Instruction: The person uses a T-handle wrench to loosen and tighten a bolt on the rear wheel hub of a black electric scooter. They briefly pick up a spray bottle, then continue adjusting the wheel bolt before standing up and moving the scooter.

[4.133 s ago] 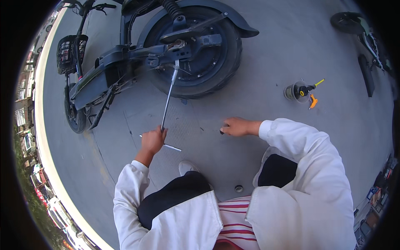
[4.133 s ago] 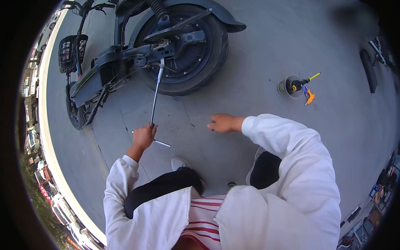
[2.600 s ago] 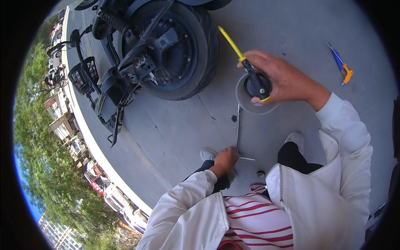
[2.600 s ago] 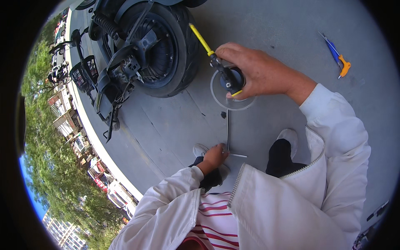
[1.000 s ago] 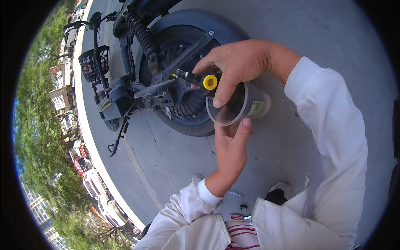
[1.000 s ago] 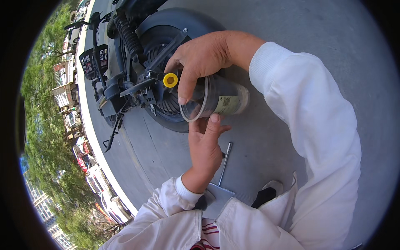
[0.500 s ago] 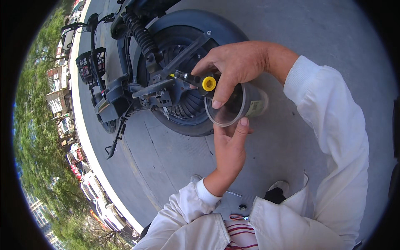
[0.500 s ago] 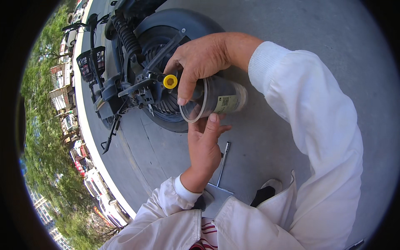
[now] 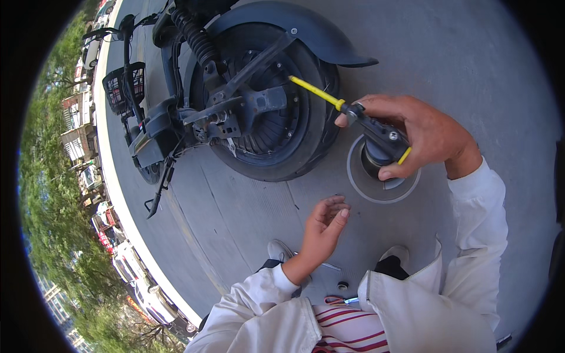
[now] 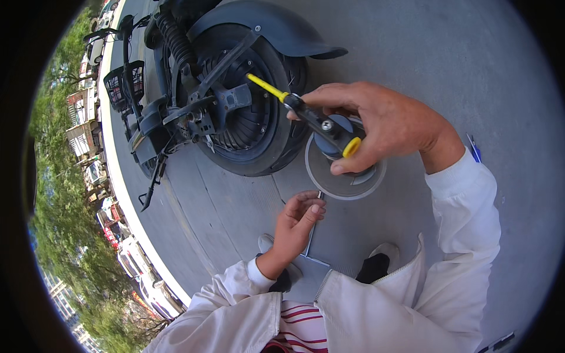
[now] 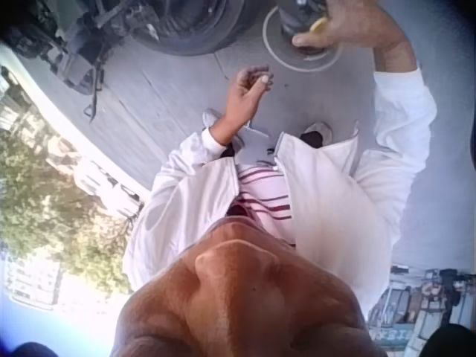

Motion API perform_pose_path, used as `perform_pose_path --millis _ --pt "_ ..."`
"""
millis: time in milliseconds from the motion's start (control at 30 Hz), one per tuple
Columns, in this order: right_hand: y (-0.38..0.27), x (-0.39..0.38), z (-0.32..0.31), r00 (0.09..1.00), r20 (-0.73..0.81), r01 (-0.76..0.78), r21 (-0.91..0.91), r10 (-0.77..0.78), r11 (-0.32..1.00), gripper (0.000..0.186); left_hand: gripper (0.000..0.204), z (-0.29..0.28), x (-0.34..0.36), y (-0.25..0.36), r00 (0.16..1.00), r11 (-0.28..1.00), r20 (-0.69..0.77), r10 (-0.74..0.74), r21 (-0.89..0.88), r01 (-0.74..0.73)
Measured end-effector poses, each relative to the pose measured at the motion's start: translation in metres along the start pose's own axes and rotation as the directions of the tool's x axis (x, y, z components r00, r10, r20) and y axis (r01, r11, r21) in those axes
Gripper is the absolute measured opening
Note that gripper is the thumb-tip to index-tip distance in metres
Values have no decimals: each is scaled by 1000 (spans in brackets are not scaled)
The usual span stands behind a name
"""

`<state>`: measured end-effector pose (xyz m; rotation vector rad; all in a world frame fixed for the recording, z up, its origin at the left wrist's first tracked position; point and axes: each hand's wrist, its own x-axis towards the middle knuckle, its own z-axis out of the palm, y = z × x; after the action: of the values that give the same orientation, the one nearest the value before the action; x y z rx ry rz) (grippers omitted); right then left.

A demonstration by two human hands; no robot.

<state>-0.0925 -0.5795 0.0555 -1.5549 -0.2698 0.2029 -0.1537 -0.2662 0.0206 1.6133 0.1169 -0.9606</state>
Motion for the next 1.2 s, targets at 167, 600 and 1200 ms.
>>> perform_pose_path --millis 167,600,1200 --pt "22 -110 15 848 -459 -300 -7 263 954 70 50 -61 -39 -119 957 665 -268 109 736 130" --pt "73 -201 27 310 -941 -445 -21 132 895 67 25 -101 -74 -204 999 143 -31 22 989 27" --pt "90 -243 57 437 -897 -637 -260 62 725 116 45 -193 -113 -3 985 861 -153 -75 489 141"
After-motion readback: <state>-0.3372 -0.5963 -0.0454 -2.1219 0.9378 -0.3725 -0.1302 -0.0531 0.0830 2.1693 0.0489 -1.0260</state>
